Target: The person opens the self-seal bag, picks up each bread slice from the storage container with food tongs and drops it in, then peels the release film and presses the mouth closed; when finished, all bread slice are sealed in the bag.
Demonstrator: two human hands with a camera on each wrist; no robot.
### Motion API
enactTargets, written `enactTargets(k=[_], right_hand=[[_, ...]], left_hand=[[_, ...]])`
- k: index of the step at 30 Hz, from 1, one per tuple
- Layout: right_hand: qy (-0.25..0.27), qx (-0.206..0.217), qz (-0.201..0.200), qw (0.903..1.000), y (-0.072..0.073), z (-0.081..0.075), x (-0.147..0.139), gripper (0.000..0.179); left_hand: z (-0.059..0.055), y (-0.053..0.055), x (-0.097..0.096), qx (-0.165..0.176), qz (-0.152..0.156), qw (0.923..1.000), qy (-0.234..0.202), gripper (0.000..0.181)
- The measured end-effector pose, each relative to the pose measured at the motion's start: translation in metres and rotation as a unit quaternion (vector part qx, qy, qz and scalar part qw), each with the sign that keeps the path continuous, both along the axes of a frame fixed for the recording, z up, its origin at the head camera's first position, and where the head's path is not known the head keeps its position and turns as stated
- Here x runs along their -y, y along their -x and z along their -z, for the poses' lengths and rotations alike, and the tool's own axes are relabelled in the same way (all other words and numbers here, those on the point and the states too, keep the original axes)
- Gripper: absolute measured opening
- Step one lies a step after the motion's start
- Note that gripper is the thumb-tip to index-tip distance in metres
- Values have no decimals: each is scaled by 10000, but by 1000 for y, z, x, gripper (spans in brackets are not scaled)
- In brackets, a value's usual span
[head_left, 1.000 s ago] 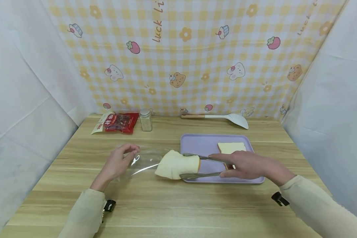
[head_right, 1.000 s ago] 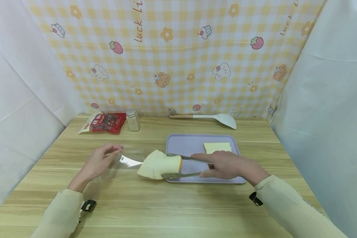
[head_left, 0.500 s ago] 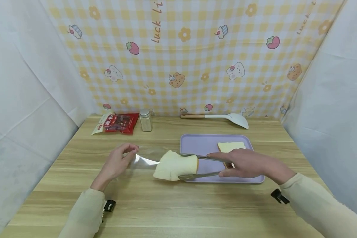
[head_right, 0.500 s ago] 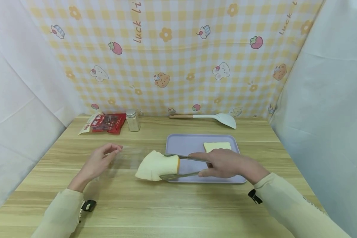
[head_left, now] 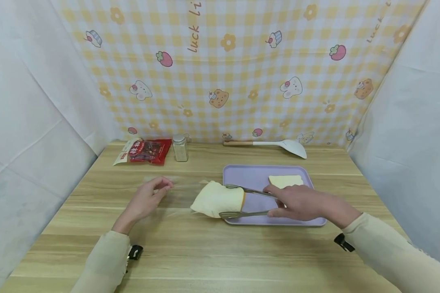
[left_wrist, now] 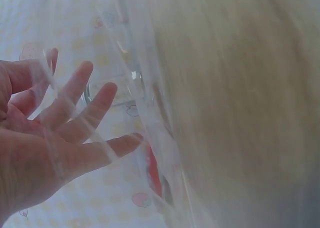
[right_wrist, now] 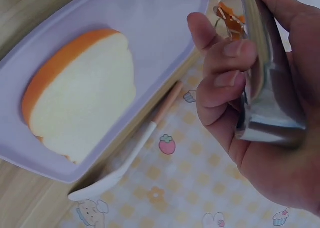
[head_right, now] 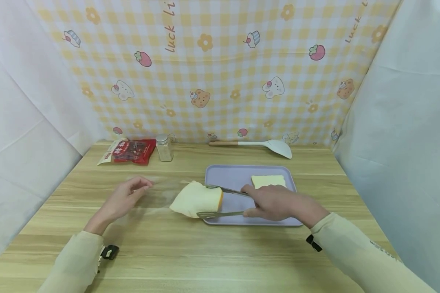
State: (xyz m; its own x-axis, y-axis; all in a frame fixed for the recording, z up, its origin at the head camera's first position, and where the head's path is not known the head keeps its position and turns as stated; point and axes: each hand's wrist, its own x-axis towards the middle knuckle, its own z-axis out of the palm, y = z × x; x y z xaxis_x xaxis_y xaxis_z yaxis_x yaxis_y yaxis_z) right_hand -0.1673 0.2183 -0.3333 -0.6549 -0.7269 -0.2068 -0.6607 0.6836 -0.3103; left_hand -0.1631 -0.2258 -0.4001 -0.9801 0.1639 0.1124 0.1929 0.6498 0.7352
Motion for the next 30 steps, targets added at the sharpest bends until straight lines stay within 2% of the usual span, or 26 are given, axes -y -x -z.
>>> enactTargets(k=[9,14,19,26,30], right_hand=[[-467,-269,251,9982,-6,0,5,66],[-413,-425,281,9978,-9,3,1,64],[-407,-465,351,9975,-11,3,0,73],[-432,-436,600,9963,-16,5,2,83],[-418,-340,790,9954,-20,5,3,81]], left_hand=[[1,1,-3,29,28,10000,-46,18],[3,1,-3,-30,62,10000,-42,18],[3,1,-3,-30,63,10000,-41,18],[2,2,-6,-68,26,10000,26,16],[3,3,-6,-27,22,10000,8,17]])
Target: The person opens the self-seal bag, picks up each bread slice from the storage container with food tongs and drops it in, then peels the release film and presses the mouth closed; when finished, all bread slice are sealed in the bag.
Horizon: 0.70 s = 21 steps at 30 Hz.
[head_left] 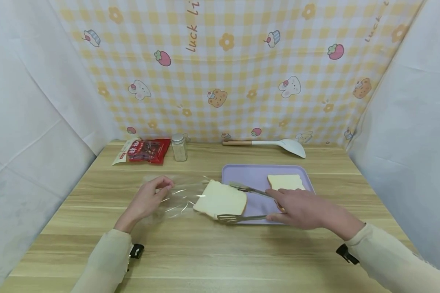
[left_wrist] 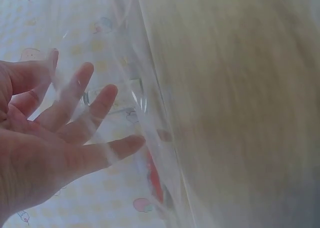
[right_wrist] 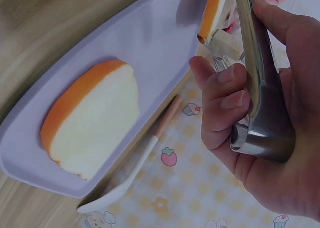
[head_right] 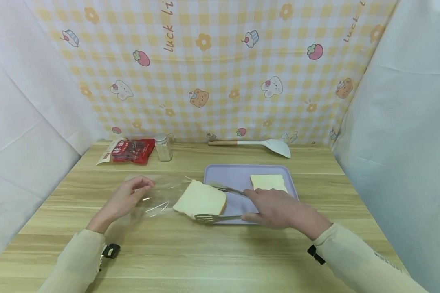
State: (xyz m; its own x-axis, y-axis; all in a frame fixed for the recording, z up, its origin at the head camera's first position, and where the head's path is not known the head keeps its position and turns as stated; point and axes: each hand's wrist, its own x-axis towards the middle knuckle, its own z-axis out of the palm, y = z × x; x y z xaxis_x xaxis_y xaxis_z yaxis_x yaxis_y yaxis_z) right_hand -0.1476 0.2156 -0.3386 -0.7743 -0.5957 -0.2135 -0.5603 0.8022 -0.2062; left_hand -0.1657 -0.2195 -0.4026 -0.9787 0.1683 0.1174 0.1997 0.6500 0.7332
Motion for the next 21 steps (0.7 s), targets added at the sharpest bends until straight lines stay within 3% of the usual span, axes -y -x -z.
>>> enactTargets(k=[9,17,21], right_hand=[[30,133,80,9999,2,1,0,75],[474,-45,-451,9978,7,4,-8,59],[507,-189,-509,9972,8,4,-9,50]], left_hand=[[0,-1,1,-21,-2,10000,-35,18],[1,1,3,-4,-39,10000,1,18],[1,1,4,-15,-51,10000,41,18]])
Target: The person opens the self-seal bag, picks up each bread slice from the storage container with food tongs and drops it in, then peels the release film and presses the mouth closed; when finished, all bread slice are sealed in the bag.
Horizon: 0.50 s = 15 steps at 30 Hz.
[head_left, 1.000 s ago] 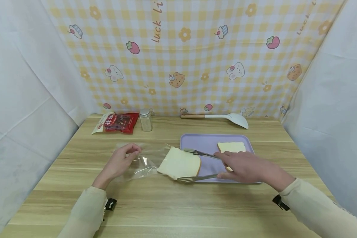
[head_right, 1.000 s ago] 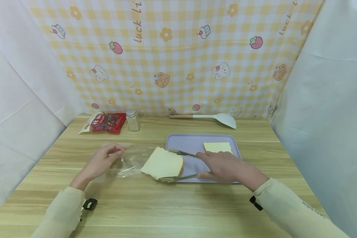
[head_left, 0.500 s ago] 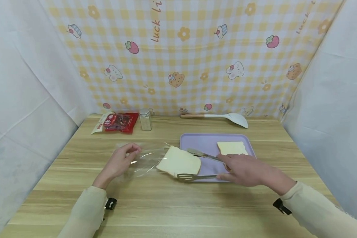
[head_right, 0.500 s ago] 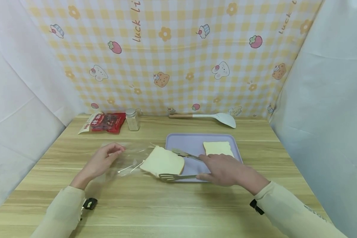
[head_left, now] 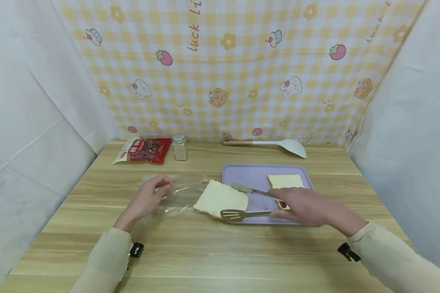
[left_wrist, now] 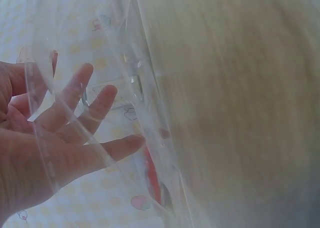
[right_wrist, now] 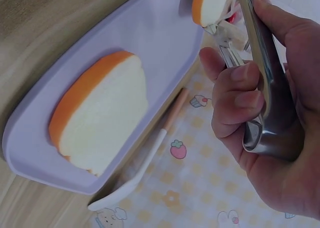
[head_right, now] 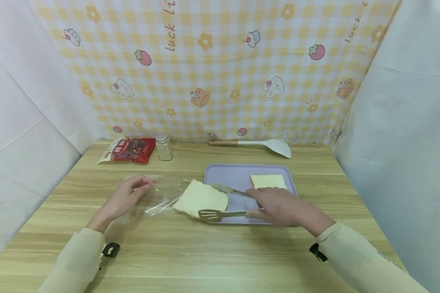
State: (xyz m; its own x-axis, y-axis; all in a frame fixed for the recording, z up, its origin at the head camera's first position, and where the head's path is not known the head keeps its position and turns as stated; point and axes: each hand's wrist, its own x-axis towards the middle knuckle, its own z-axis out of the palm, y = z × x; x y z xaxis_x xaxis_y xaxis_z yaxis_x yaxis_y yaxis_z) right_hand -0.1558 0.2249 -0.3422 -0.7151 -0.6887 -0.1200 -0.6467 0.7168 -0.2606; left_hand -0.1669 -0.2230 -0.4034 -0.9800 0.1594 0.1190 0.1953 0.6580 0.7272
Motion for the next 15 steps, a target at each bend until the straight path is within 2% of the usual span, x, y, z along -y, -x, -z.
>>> enactTargets(k=[5,9,15], right_hand=[[-89,-42,52,9999,0,-1,0,52],[-192,125,112,9997,-1,-2,1,59],[-103,375,7,9992,1,0,3,59]], left_hand=[[0,0,-1,-52,5,10000,7,17],[0,0,-2,-62,26,10000,8,16],[0,-1,-3,-47,38,10000,26,16]])
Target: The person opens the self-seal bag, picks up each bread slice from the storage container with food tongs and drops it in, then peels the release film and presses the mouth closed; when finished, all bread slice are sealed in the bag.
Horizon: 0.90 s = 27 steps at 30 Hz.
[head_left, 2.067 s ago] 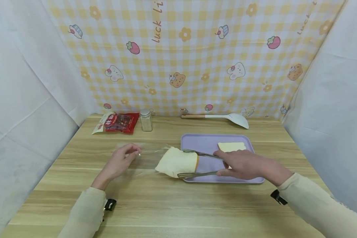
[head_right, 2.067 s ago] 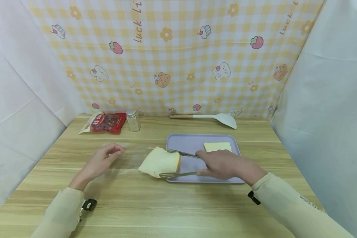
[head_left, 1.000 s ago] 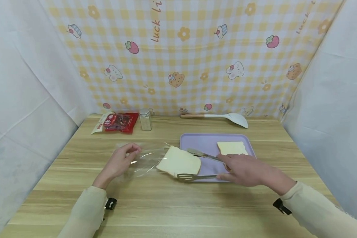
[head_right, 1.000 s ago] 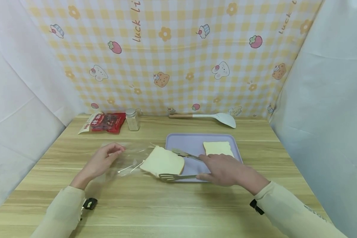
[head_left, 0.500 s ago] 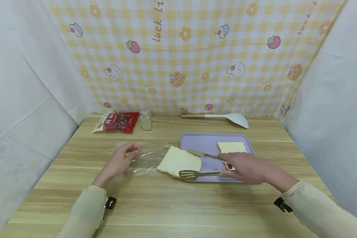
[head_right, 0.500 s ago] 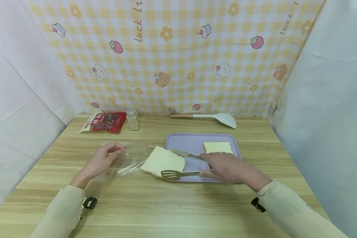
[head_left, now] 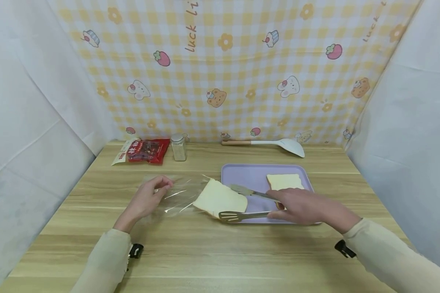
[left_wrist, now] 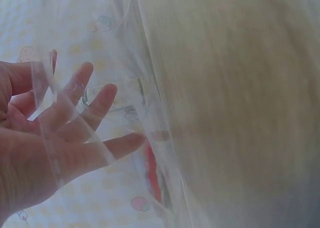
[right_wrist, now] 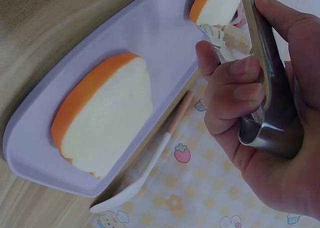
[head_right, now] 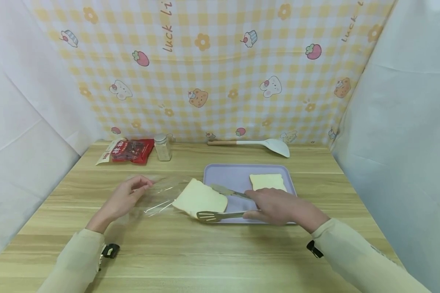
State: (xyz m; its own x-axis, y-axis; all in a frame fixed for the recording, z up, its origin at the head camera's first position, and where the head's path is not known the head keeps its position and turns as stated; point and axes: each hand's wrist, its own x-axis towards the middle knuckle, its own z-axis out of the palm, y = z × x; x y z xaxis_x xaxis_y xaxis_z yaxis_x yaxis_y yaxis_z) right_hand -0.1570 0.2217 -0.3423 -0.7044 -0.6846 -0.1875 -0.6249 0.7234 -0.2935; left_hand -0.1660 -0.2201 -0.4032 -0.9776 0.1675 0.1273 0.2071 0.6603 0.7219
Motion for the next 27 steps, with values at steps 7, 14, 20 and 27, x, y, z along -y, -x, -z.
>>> enactTargets(k=[7,14,20,27], right_hand=[[-16,164,58,9998,2,4,1,61],[68,-48,-100,9999,-4,8,1,54],[131,-483,-300,9983,-6,-1,-4,54],[63,-792,-372,9961,-5,-15,-9,52]], left_hand=[[0,0,0,34,29,10000,5,16],[-1,-1,0,198,-18,9998,-29,17],[0,-1,1,213,-53,9997,-76,17],[1,-2,2,156,-89,9998,-122,17]])
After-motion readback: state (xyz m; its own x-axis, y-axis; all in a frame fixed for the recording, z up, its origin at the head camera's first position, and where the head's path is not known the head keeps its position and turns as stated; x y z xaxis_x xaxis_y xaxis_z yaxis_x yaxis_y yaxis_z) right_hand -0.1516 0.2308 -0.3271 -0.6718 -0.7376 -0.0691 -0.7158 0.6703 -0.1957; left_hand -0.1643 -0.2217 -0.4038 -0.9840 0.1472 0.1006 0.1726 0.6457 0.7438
